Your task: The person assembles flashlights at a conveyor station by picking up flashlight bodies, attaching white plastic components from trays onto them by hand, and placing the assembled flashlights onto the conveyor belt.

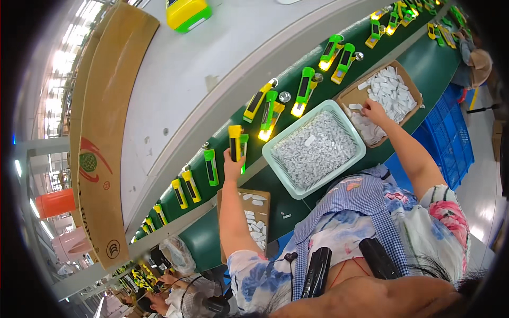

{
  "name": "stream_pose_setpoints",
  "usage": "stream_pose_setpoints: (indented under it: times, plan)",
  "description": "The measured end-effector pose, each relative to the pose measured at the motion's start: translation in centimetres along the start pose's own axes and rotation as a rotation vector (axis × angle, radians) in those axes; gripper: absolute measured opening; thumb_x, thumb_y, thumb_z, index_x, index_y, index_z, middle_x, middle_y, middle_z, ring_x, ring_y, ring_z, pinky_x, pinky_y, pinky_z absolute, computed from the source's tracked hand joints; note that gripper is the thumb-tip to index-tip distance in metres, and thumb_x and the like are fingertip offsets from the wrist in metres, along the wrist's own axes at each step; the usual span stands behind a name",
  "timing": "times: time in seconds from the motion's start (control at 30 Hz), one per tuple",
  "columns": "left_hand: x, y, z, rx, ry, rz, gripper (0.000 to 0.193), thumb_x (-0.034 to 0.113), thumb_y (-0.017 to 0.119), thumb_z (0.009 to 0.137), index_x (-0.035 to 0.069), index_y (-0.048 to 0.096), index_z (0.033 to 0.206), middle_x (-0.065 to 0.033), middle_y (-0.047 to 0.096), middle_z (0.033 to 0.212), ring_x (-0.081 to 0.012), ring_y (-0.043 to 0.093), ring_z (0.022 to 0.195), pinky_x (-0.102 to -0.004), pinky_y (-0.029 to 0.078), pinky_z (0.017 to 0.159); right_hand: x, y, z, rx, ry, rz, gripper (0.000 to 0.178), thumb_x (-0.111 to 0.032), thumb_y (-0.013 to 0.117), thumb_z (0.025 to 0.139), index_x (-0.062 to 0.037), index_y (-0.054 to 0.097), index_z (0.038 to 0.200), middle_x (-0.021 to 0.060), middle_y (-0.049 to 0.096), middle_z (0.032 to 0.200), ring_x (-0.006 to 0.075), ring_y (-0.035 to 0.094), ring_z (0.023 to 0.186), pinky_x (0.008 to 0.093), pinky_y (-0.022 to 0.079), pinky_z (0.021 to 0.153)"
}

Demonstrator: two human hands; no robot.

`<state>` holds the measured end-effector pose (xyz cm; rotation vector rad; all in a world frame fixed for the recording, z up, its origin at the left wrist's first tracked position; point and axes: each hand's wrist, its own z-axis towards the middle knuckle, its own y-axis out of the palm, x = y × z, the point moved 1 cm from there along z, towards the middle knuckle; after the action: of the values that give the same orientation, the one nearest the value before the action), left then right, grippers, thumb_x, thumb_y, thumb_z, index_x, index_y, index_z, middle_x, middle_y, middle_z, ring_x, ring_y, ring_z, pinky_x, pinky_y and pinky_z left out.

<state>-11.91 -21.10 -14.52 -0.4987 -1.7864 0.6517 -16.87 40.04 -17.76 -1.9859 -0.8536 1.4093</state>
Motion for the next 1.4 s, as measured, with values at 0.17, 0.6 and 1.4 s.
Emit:
stream_pose_setpoints:
  times: [0.17, 0.6, 1.4]
  plan:
    - [8.5, 1.3, -5.1, -0.187, -0.225, -0.975, 0.052, 0.049, 0.042, 0.100, 0.029, 0.030, 0.146, -0.0079, 0.058, 0.100, -0.0234, 0.063, 0.078, -0.0449, 0.056, 0.065, -2.8, -1.7, -2.5, -0.222, 0.194, 0.924, 0.016, -0.009, 0.063, 0.089, -0.0004, 0.059, 0.102, 0.0081, 0.064, 0.096, 0.0150, 0.065, 0.075, 0.0263, 0.056, 0.067]
    - [25.3, 16.1, -14.9, -0.190, 0.014, -0.867, 0.094, 0.003, 0.070, 0.079, 0.003, 0.008, 0.150, -0.0139, 0.051, 0.119, -0.0206, 0.058, 0.102, -0.0302, 0.050, 0.086, -16.7, -8.6, -11.0, -0.597, -0.092, 0.910, 0.015, -0.015, 0.058, 0.096, -0.0024, 0.058, 0.088, 0.0052, 0.062, 0.069, 0.0125, 0.061, 0.056, 0.0247, 0.051, 0.052]
    - [26.9, 18.0, -16.9, -0.406, -0.194, -1.387, 0.052, 0.005, 0.062, 0.088, 0.012, 0.033, 0.129, -0.0094, 0.056, 0.096, -0.0213, 0.063, 0.074, -0.0378, 0.056, 0.061, 0.1, -4.4, -2.6, -0.011, -0.228, -0.126, 0.032, -0.018, 0.070, 0.079, -0.0004, 0.062, 0.105, 0.0153, 0.065, 0.079, 0.0328, 0.064, 0.073, 0.0377, 0.052, 0.067]
